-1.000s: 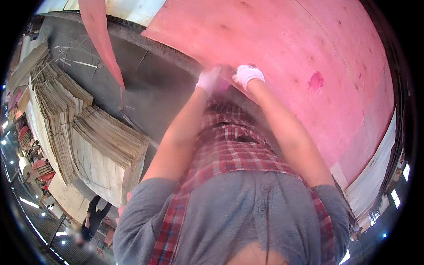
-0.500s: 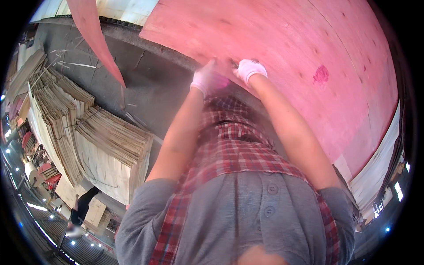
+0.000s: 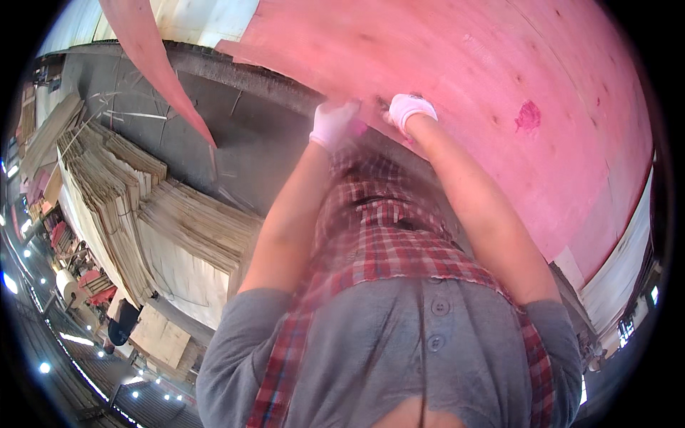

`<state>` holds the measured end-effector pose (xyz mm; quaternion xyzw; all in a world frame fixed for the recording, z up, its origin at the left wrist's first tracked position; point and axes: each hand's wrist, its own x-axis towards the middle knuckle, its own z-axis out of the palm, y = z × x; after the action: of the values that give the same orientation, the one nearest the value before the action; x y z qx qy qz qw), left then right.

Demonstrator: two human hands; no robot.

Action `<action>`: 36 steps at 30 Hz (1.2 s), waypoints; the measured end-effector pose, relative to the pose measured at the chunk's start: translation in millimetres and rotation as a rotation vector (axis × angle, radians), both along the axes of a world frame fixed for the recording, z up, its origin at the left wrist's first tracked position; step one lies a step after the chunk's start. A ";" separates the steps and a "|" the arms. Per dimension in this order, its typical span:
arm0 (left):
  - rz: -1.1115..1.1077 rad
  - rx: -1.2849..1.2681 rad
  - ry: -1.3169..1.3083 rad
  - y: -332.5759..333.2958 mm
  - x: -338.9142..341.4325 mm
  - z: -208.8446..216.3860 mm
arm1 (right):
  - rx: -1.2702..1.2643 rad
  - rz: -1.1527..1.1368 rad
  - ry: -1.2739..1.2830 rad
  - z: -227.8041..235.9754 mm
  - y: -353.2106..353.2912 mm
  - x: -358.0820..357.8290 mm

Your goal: The person picks up thin wood veneer sheets and places them onto a moving conveyor line, using a thin wood strip to help position and separate the materials.

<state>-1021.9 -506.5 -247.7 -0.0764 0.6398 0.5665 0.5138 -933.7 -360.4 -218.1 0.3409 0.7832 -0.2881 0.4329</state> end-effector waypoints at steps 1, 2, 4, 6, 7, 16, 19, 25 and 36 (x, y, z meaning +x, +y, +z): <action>-0.004 0.013 0.036 -1.1 1.5 -0.9 | 0.020 0.028 0.009 -1.6 -1.8 0.4; -0.024 -0.005 0.038 -0.9 1.3 -1.8 | 0.000 0.012 -0.005 -2.5 -0.8 0.6; -0.063 -0.043 0.044 0.3 0.8 -0.2 | -0.041 -0.022 -0.029 -2.5 2.4 0.8; 0.087 -0.060 0.019 1.2 9.8 -2.2 | 0.040 -0.021 0.042 -12.3 -1.8 6.9; 0.170 -0.068 0.003 0.1 14.1 -5.7 | 0.081 -0.013 0.073 -11.4 -5.1 8.6; 0.068 -0.033 -0.145 -23.3 -5.4 -24.4 | -0.100 -0.465 0.315 47.0 -13.6 1.8; 0.056 0.055 -0.152 -26.6 -6.7 -30.3 | -0.070 -0.120 0.231 33.3 -12.9 -59.1; 0.116 0.123 -0.171 -26.2 -6.5 -32.8 | 0.009 0.061 -0.022 10.0 -25.3 -110.2; 0.077 0.214 -0.155 -28.3 -5.8 -20.4 | 0.063 0.148 -0.002 -1.7 -29.1 -106.3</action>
<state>-1027.7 -534.8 -268.1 -0.0894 0.5306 0.6432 0.5448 -1040.0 -389.5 -219.9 0.2957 0.8145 -0.2302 0.4429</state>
